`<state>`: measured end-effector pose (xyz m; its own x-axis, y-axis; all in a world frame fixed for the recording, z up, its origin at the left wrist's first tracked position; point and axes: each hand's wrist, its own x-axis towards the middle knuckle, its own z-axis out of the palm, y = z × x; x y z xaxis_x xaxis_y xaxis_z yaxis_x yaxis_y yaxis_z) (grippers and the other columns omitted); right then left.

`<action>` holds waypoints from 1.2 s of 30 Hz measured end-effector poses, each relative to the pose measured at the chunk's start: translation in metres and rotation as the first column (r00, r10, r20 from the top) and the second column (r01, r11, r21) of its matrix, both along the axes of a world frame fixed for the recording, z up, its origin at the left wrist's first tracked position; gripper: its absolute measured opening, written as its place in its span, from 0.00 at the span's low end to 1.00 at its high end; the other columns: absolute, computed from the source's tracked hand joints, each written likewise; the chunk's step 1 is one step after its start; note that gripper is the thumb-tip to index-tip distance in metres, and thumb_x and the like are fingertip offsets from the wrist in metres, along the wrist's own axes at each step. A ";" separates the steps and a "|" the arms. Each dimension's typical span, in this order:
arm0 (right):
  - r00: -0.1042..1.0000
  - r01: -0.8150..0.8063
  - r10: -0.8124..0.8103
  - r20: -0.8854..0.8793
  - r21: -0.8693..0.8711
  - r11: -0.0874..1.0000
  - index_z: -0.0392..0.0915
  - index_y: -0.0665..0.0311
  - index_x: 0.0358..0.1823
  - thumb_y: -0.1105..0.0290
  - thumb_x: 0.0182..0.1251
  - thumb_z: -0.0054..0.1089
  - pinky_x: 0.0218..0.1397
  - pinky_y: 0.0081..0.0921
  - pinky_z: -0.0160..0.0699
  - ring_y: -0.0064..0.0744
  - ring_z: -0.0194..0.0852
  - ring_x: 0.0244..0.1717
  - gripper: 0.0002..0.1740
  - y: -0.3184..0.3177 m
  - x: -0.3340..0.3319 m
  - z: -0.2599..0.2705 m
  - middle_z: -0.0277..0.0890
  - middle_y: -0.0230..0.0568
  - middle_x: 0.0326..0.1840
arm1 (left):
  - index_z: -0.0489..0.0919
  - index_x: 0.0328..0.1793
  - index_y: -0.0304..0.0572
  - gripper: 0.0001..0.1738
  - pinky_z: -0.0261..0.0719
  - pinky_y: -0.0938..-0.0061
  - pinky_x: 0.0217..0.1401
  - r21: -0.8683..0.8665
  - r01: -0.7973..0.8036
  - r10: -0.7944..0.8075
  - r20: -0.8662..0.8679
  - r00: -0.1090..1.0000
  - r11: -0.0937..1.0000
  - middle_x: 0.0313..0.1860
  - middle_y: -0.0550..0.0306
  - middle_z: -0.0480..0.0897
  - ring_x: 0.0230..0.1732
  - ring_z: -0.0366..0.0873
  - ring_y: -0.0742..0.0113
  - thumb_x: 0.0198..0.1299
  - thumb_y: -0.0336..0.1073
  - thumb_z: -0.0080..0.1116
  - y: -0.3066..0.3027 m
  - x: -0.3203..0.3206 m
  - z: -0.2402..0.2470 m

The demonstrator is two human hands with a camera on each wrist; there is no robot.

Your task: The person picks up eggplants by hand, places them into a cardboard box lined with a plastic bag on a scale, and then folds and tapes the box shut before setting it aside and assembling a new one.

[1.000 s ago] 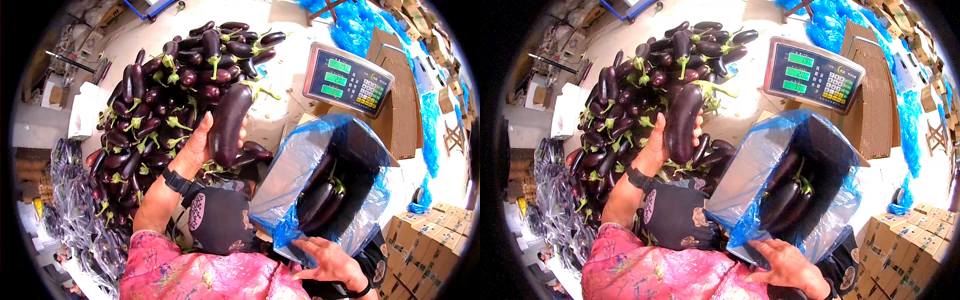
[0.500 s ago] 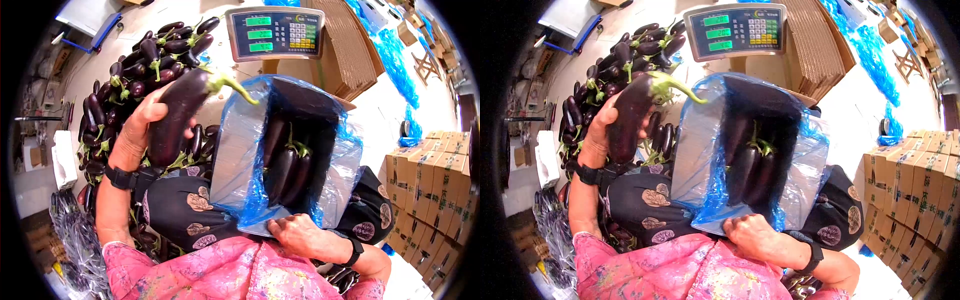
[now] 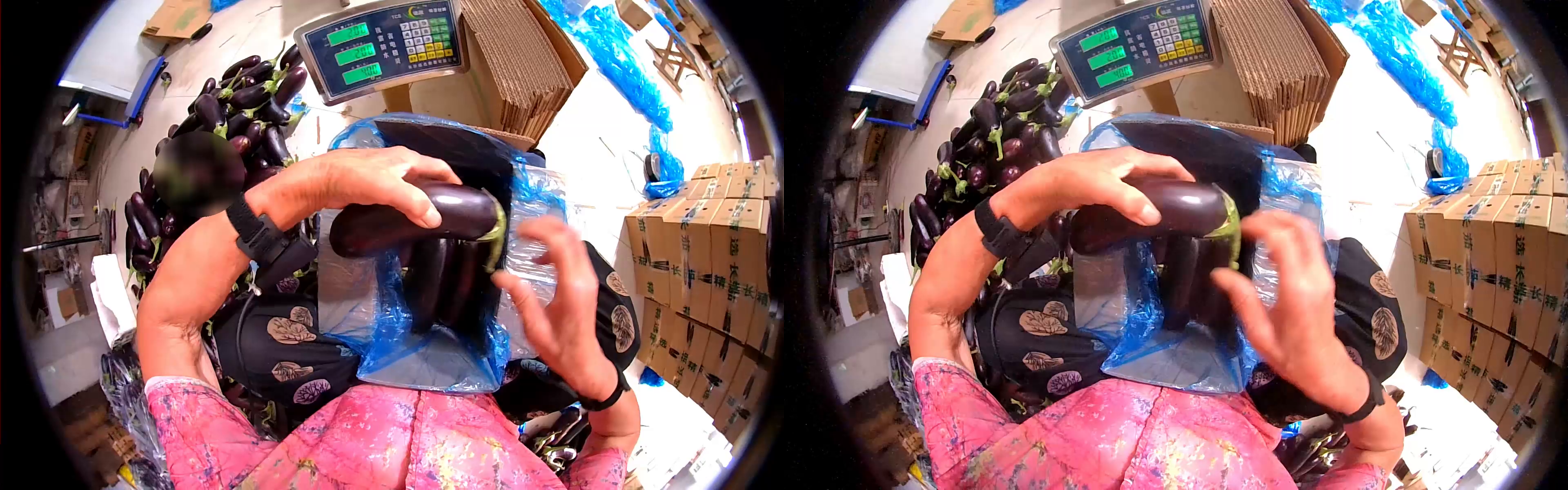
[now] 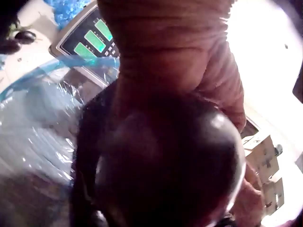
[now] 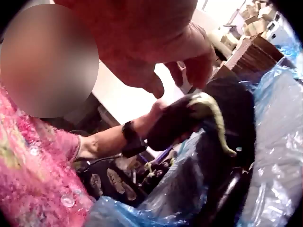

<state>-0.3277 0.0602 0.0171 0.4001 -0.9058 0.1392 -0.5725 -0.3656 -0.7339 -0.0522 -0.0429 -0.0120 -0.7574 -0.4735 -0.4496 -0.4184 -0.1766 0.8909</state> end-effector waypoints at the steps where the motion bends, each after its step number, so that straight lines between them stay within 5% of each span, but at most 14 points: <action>1: 0.994 0.101 -0.101 0.035 -0.004 0.995 0.74 0.65 0.62 0.68 0.58 0.77 0.54 0.39 0.79 0.50 0.80 0.54 0.31 -0.006 -0.004 -0.001 0.78 0.51 0.53 | 0.70 0.73 0.30 0.48 0.68 0.68 0.72 0.087 -0.055 0.066 -0.131 0.989 0.995 0.65 0.48 0.79 0.66 0.75 0.61 0.49 0.50 0.70 0.004 -0.003 0.003; 4: 0.943 -0.033 -0.103 0.315 0.398 0.917 0.68 0.66 0.71 0.63 0.63 0.77 0.61 0.30 0.77 0.34 0.77 0.61 0.39 -0.021 -0.011 -0.009 0.78 0.43 0.60 | 0.65 0.78 0.32 0.52 0.64 0.70 0.77 0.330 -0.155 0.289 -0.409 0.865 0.931 0.70 0.50 0.77 0.70 0.72 0.64 0.43 0.39 0.75 0.019 -0.007 0.014; 7: 0.814 -0.149 -0.286 0.506 0.657 0.739 0.80 0.68 0.59 0.67 0.74 0.66 0.53 0.21 0.81 0.21 0.82 0.45 0.18 -0.026 -0.009 -0.003 0.83 0.35 0.47 | 0.64 0.79 0.32 0.53 0.62 0.69 0.79 0.235 -0.161 0.238 -0.352 0.905 0.959 0.72 0.50 0.74 0.72 0.70 0.64 0.44 0.36 0.75 0.026 0.002 0.013; 8: 0.849 -0.171 -0.209 0.486 0.626 0.761 0.83 0.68 0.50 0.66 0.77 0.61 0.44 0.18 0.80 0.18 0.80 0.37 0.12 -0.026 -0.008 -0.004 0.83 0.32 0.38 | 0.62 0.81 0.33 0.53 0.61 0.68 0.80 0.261 -0.153 0.233 -0.314 0.920 0.953 0.74 0.50 0.73 0.74 0.68 0.64 0.46 0.35 0.75 0.028 0.006 0.017; 12: 0.839 -0.146 -0.269 0.472 0.673 0.725 0.84 0.64 0.45 0.59 0.80 0.56 0.39 0.16 0.74 0.17 0.75 0.33 0.16 -0.029 0.000 -0.016 0.79 0.28 0.32 | 0.63 0.79 0.34 0.48 0.64 0.69 0.78 0.169 -0.296 0.334 -0.281 0.900 0.940 0.70 0.53 0.76 0.71 0.70 0.66 0.54 0.39 0.74 0.035 0.000 0.009; 15: 0.823 -0.067 -0.357 0.442 0.700 0.711 0.80 0.66 0.50 0.58 0.82 0.53 0.41 0.19 0.77 0.19 0.76 0.35 0.17 -0.034 0.009 -0.042 0.79 0.31 0.39 | 0.69 0.74 0.34 0.38 0.70 0.70 0.73 0.058 -0.402 0.405 -0.198 0.893 0.914 0.64 0.54 0.79 0.67 0.74 0.68 0.60 0.42 0.69 0.032 0.000 0.000; 17: 0.885 0.036 -0.326 0.332 0.650 0.759 0.76 0.70 0.56 0.58 0.81 0.54 0.45 0.24 0.80 0.22 0.78 0.38 0.19 -0.029 0.016 -0.055 0.79 0.36 0.41 | 0.73 0.72 0.33 0.35 0.70 0.69 0.72 -0.098 -0.438 0.426 -0.124 0.896 0.894 0.64 0.52 0.81 0.67 0.75 0.66 0.62 0.43 0.66 0.026 -0.001 -0.012; 20: 0.990 0.091 -0.076 -0.120 0.122 0.988 0.64 0.77 0.68 0.69 0.75 0.56 0.53 0.46 0.80 0.62 0.77 0.53 0.26 -0.014 0.014 -0.073 0.74 0.65 0.55 | 0.75 0.72 0.33 0.35 0.70 0.68 0.73 -0.163 -0.436 0.421 -0.115 0.900 0.885 0.66 0.49 0.81 0.67 0.75 0.62 0.62 0.46 0.65 0.016 -0.001 -0.030; 21: 0.975 0.073 -0.056 -0.215 0.073 0.995 0.62 0.78 0.69 0.70 0.74 0.56 0.54 0.49 0.79 0.68 0.74 0.55 0.28 -0.008 0.016 -0.066 0.72 0.68 0.57 | 0.75 0.72 0.32 0.35 0.70 0.68 0.73 -0.205 -0.383 0.373 -0.087 0.924 0.901 0.66 0.48 0.81 0.67 0.76 0.61 0.63 0.47 0.65 0.012 0.001 -0.037; 22: 0.925 -0.024 -0.001 -0.380 -0.062 0.998 0.63 0.80 0.69 0.69 0.73 0.58 0.52 0.47 0.79 0.62 0.77 0.51 0.30 -0.005 0.012 -0.067 0.74 0.63 0.51 | 0.75 0.71 0.32 0.35 0.70 0.68 0.73 -0.246 -0.324 0.320 -0.057 0.946 0.913 0.65 0.47 0.82 0.67 0.76 0.60 0.63 0.48 0.64 0.007 0.003 -0.042; 25: 0.796 -0.076 0.118 -0.594 0.096 0.992 0.64 0.74 0.71 0.68 0.68 0.64 0.49 0.42 0.81 0.53 0.78 0.49 0.34 0.008 0.013 -0.063 0.75 0.55 0.50 | 0.76 0.70 0.31 0.36 0.69 0.66 0.74 -0.432 -0.129 0.178 0.075 0.981 0.893 0.64 0.41 0.82 0.68 0.76 0.54 0.64 0.52 0.63 -0.006 -0.001 -0.060; 31: 0.749 -0.255 0.286 -0.598 0.138 0.957 0.74 0.73 0.63 0.66 0.63 0.67 0.52 0.38 0.77 0.49 0.75 0.51 0.29 0.015 0.017 -0.074 0.75 0.48 0.46 | 0.74 0.73 0.35 0.40 0.66 0.61 0.77 -0.415 0.164 -0.054 0.263 0.963 0.895 0.68 0.36 0.78 0.73 0.72 0.46 0.64 0.57 0.60 -0.027 -0.044 -0.070; 35: 0.692 -0.341 0.226 -0.686 -0.035 0.939 0.76 0.74 0.60 0.65 0.59 0.69 0.58 0.39 0.73 0.49 0.72 0.56 0.29 0.016 0.016 -0.085 0.75 0.50 0.53 | 0.74 0.71 0.34 0.33 0.68 0.57 0.75 -0.667 0.062 0.017 0.111 0.994 0.743 0.71 0.34 0.74 0.73 0.69 0.40 0.64 0.46 0.62 -0.032 -0.067 -0.175; 36: 0.641 -0.359 0.243 -0.728 -0.005 0.933 0.76 0.74 0.61 0.65 0.60 0.66 0.64 0.42 0.69 0.49 0.69 0.62 0.29 0.016 0.013 -0.092 0.74 0.53 0.62 | 0.75 0.68 0.33 0.31 0.69 0.56 0.74 -0.701 0.024 0.115 0.150 0.982 0.712 0.67 0.32 0.75 0.70 0.70 0.35 0.62 0.42 0.65 -0.010 -0.065 -0.154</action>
<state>-0.3142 0.0760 -0.0748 0.6763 -0.7114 -0.1913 -0.7334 -0.6745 -0.0846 -0.1170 -0.0532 -0.1658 -0.6707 -0.7356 -0.0947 -0.5820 0.4429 0.6820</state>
